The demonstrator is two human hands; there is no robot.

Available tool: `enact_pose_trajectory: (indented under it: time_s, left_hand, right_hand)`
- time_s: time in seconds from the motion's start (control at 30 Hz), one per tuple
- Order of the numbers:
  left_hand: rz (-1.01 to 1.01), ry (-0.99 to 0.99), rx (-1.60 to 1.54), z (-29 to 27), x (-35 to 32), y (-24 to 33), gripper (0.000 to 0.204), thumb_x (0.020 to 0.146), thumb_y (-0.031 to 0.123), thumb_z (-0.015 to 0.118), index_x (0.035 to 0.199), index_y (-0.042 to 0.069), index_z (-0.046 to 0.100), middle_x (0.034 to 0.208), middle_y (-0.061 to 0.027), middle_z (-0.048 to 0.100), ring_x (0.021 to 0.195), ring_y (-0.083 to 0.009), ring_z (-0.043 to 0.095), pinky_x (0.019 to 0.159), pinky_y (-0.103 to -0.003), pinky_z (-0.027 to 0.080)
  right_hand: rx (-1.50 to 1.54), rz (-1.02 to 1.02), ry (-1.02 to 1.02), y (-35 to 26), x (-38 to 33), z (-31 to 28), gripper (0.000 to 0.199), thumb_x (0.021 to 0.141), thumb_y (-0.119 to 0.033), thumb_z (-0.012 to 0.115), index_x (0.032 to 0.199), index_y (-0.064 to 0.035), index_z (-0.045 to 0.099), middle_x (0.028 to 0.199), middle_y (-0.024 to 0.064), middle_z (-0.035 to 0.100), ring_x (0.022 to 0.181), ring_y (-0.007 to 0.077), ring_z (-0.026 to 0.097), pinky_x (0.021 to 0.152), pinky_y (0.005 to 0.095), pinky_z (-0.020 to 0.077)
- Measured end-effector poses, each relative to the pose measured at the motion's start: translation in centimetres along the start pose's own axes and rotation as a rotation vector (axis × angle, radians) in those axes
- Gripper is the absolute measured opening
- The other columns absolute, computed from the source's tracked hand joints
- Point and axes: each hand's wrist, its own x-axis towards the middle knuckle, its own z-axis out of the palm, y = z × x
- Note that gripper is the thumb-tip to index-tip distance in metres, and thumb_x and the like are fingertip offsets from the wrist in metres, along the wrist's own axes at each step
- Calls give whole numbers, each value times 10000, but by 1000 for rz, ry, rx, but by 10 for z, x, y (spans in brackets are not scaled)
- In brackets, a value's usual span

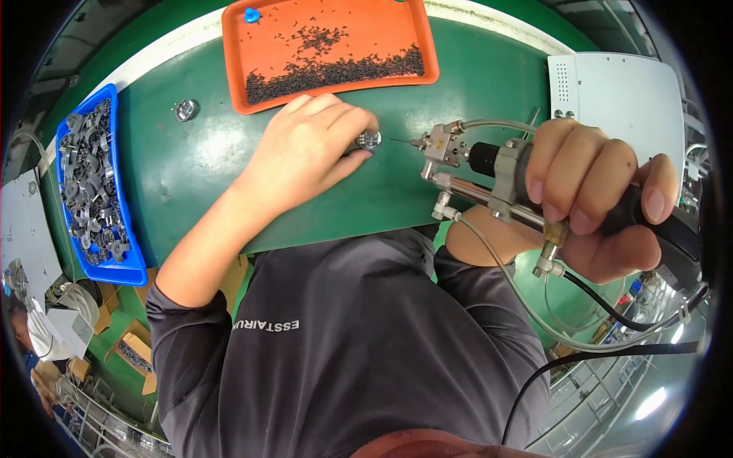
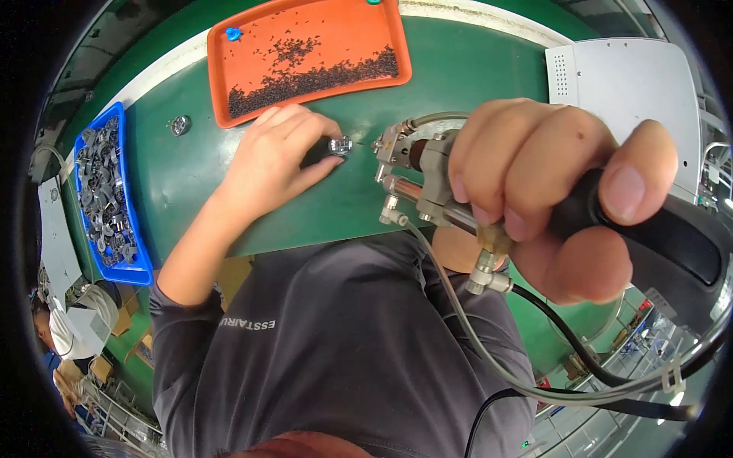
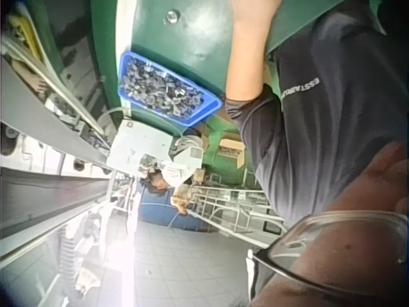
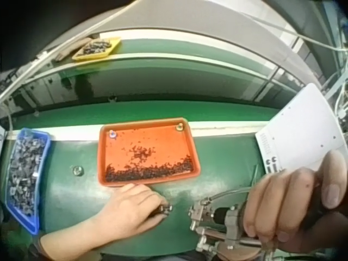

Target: The person assembles small metal components using a pneumatic assembly tool at a manufacturing workbench.

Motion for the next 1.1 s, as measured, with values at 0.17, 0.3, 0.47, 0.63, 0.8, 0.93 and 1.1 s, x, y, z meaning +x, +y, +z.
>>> enact_pose_trajectory:
  time_s: [0.17, 0.3, 0.47, 0.63, 0.8, 0.93, 1.1]
  left_hand:
    - [113, 96, 74, 6, -1, -3, 241, 775, 198, 822, 971, 111, 710, 1037, 8, 716, 978, -204, 653, 847, -357, 499]
    - [153, 131, 96, 8, -1, -9, 191, 797, 197, 809, 967, 120, 769, 1074, 31, 729, 974, -173, 640, 839, -346, 492]
    - [167, 153, 113, 14, -2, -13, 198, 802, 191, 802, 988, 125, 784, 1072, 46, 734, 948, -156, 627, 804, -327, 479]
    - [183, 166, 140, 17, -1, -13, 177, 797, 196, 790, 959, 125, 770, 1028, 56, 709, 911, -151, 612, 760, -322, 461]
    - [185, 184, 145, 18, 0, -10, 167, 793, 200, 787, 941, 129, 758, 1003, 55, 691, 904, -149, 606, 755, -318, 461]
    - [192, 195, 144, 20, 1, -10, 163, 794, 200, 788, 940, 136, 756, 995, 56, 687, 901, -148, 605, 755, -316, 461]
    - [181, 184, 157, 19, -1, -11, 158, 797, 197, 788, 939, 138, 754, 990, 56, 682, 903, -149, 604, 758, -316, 461]
  right_hand:
    - [-30, 32, 11, 2, 1, 2, 378, 1061, -451, 584, 1318, -177, 547, 797, 3, 570, 645, 144, 545, 623, 314, 470]
    - [-31, 29, -12, 6, 2, 1, 377, 1059, -452, 587, 1317, -180, 547, 801, 7, 573, 639, 142, 541, 619, 315, 467]
    - [-40, 62, -24, 10, 6, 2, 384, 1056, -455, 590, 1322, -181, 550, 805, 6, 571, 650, 142, 545, 621, 317, 463]
    - [-17, 62, -25, 13, 6, 1, 380, 1059, -453, 586, 1319, -178, 559, 805, 8, 569, 653, 145, 542, 626, 322, 460]
    - [1, 44, -3, 14, 4, 4, 384, 1060, -454, 581, 1321, -172, 564, 800, 8, 561, 656, 146, 531, 634, 323, 457]
    - [-12, 45, 13, 12, 4, 7, 378, 1061, -449, 581, 1314, -168, 572, 796, 7, 557, 656, 145, 528, 635, 321, 456]
    - [-24, 54, -11, 14, 5, 6, 363, 1059, -447, 585, 1295, -171, 579, 789, 3, 558, 650, 142, 534, 623, 315, 458]
